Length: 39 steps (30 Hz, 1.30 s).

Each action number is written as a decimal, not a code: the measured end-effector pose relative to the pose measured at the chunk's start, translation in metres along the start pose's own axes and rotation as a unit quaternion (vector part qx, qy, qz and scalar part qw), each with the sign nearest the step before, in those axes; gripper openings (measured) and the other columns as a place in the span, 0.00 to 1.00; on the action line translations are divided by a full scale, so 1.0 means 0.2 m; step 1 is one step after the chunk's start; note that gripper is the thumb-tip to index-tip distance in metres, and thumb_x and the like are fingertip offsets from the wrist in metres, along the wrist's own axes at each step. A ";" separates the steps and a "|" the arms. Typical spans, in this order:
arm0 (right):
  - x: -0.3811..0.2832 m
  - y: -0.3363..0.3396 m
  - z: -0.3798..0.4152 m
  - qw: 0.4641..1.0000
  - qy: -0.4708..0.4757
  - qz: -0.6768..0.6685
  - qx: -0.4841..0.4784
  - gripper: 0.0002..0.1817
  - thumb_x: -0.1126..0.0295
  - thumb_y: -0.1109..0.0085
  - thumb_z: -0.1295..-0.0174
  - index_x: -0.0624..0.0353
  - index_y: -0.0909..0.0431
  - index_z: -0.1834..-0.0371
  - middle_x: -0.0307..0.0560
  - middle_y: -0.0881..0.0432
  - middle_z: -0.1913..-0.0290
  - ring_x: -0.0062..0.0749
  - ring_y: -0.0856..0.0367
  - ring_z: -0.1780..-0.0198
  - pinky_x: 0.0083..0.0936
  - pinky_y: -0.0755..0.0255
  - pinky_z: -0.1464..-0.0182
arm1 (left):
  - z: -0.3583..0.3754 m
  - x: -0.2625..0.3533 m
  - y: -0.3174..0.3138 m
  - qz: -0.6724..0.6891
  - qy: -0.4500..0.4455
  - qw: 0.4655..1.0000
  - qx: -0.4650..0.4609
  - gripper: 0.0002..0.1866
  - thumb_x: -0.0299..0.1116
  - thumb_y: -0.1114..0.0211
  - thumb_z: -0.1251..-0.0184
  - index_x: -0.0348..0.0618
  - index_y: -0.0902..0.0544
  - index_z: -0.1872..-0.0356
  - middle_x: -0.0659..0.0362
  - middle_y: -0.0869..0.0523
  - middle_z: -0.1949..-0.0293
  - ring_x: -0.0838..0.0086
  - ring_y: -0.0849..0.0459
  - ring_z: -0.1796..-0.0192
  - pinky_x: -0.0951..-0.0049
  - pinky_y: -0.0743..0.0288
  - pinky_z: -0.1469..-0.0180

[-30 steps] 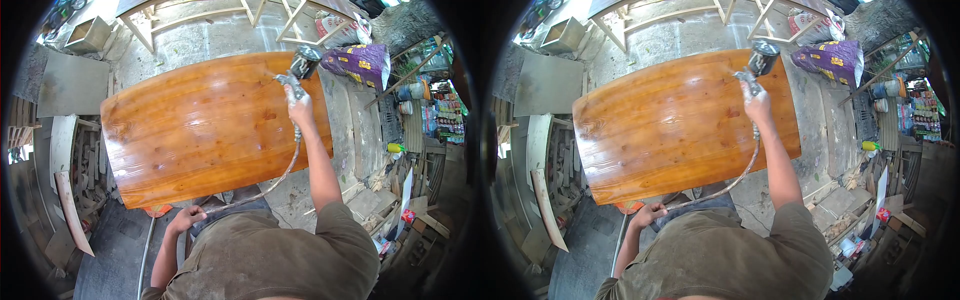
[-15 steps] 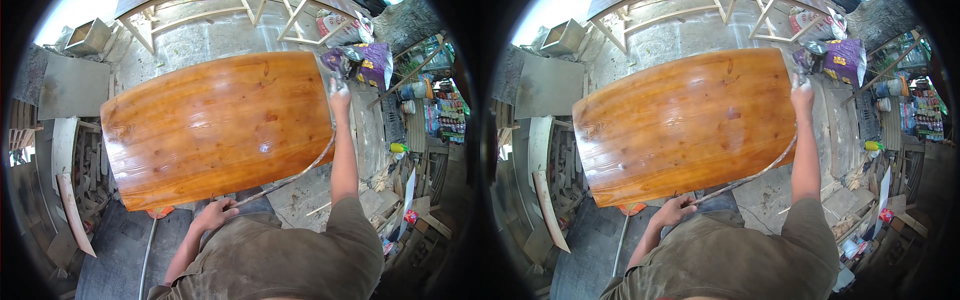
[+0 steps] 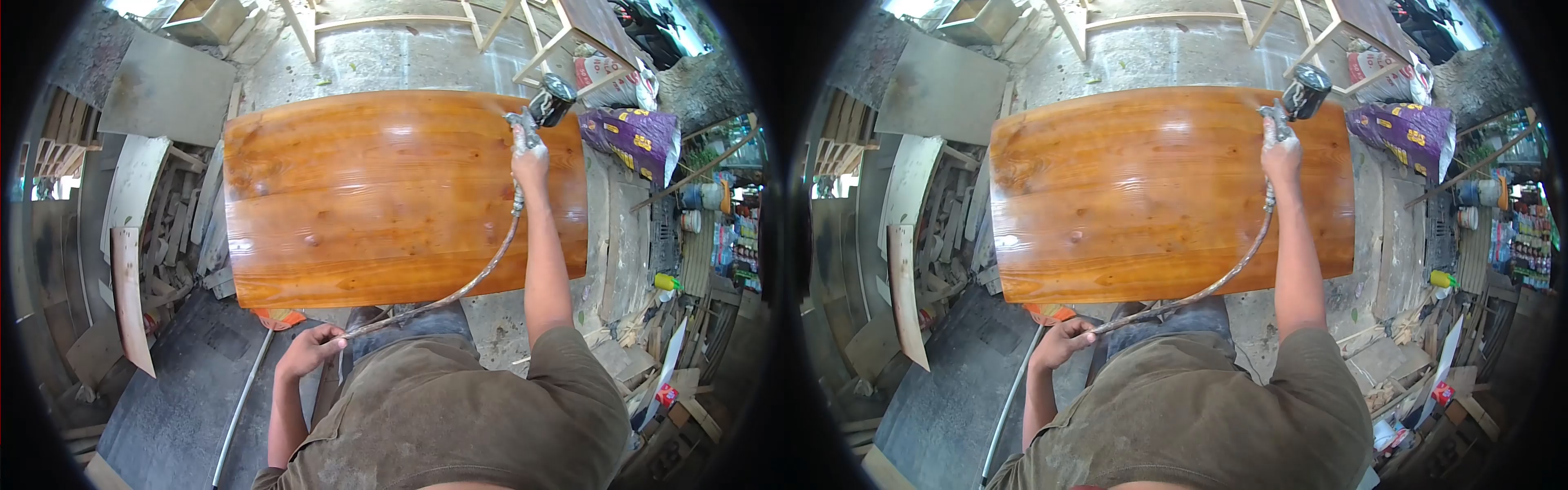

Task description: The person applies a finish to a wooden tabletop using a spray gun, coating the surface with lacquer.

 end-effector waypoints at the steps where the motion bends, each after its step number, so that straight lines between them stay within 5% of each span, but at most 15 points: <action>1: -0.08 -0.12 0.07 1.000 0.007 -0.006 -0.014 0.23 0.49 0.42 0.21 0.57 0.13 0.40 0.62 0.10 0.55 0.58 0.11 0.50 0.42 0.22 0.48 | 0.06 -0.05 0.10 0.008 -0.008 1.000 0.018 0.13 0.39 0.26 0.26 0.40 0.13 0.51 0.69 0.14 0.60 0.82 0.22 0.56 0.75 0.26 0.49; 10: -0.84 -1.17 0.65 0.989 0.089 -0.047 -0.110 0.24 0.50 0.39 0.23 0.66 0.15 0.57 0.68 0.13 0.65 0.68 0.13 0.56 0.48 0.22 0.54 | 0.57 -0.54 0.77 0.077 0.026 0.985 0.150 0.11 0.37 0.25 0.28 0.42 0.12 0.53 0.72 0.18 0.64 0.85 0.26 0.62 0.78 0.31 0.57; 14: -1.20 -1.53 0.89 0.977 0.170 -0.054 -0.119 0.22 0.53 0.38 0.23 0.65 0.14 0.57 0.68 0.12 0.65 0.68 0.13 0.58 0.49 0.22 0.57 | 0.76 -0.75 0.93 0.102 0.048 0.978 0.176 0.11 0.37 0.25 0.28 0.42 0.12 0.53 0.72 0.17 0.65 0.85 0.25 0.63 0.78 0.30 0.58; 22: -1.66 -2.04 1.27 0.939 0.161 -0.169 -0.252 0.23 0.53 0.38 0.24 0.68 0.15 0.56 0.68 0.13 0.68 0.64 0.12 0.61 0.46 0.22 0.59 | 0.86 -1.13 0.97 0.189 0.068 0.968 0.149 0.11 0.36 0.24 0.29 0.43 0.12 0.53 0.71 0.16 0.66 0.84 0.23 0.64 0.77 0.29 0.59; 29: -1.51 -1.85 1.31 0.952 0.137 -0.111 -0.251 0.22 0.54 0.36 0.24 0.67 0.15 0.51 0.66 0.11 0.64 0.60 0.12 0.61 0.42 0.21 0.56 | 0.78 -1.04 1.04 0.109 0.078 0.986 0.101 0.11 0.38 0.24 0.29 0.43 0.11 0.55 0.72 0.17 0.67 0.84 0.24 0.64 0.77 0.30 0.59; 30: -1.42 -1.79 1.27 0.958 0.142 -0.100 -0.227 0.21 0.54 0.37 0.24 0.67 0.15 0.50 0.62 0.11 0.65 0.49 0.12 0.64 0.40 0.22 0.57 | 0.76 -1.00 1.05 0.085 0.077 0.989 0.090 0.11 0.38 0.24 0.28 0.43 0.11 0.54 0.72 0.17 0.67 0.84 0.24 0.64 0.77 0.30 0.59; 32: -1.26 -1.61 1.17 0.972 0.130 -0.084 -0.176 0.22 0.53 0.38 0.24 0.66 0.15 0.53 0.66 0.12 0.66 0.62 0.10 0.60 0.47 0.21 0.58 | 0.70 -0.91 1.08 0.038 0.076 0.994 0.068 0.12 0.40 0.25 0.28 0.43 0.11 0.54 0.72 0.17 0.66 0.84 0.25 0.64 0.77 0.30 0.59; 37: -0.93 -1.00 0.95 0.992 0.125 -0.001 -0.009 0.23 0.52 0.38 0.23 0.66 0.14 0.50 0.62 0.11 0.67 0.53 0.10 0.61 0.44 0.21 0.55 | 0.52 -0.72 1.07 -0.010 0.049 0.999 0.022 0.14 0.42 0.25 0.27 0.42 0.11 0.52 0.71 0.17 0.66 0.83 0.24 0.63 0.76 0.28 0.58; 39: -0.82 -0.77 0.89 0.996 0.041 0.060 0.053 0.24 0.50 0.38 0.23 0.66 0.15 0.52 0.63 0.11 0.65 0.57 0.10 0.60 0.46 0.22 0.57 | 0.47 -0.69 1.04 0.001 0.031 0.999 0.004 0.14 0.42 0.26 0.26 0.42 0.11 0.52 0.71 0.17 0.66 0.83 0.24 0.63 0.76 0.28 0.57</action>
Point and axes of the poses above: each hand's wrist, its own z-axis away from the middle knuckle, its own y-axis out of the back of the hand, x = y × z, the point moved 6 cm from there along -z, towards the middle knuckle
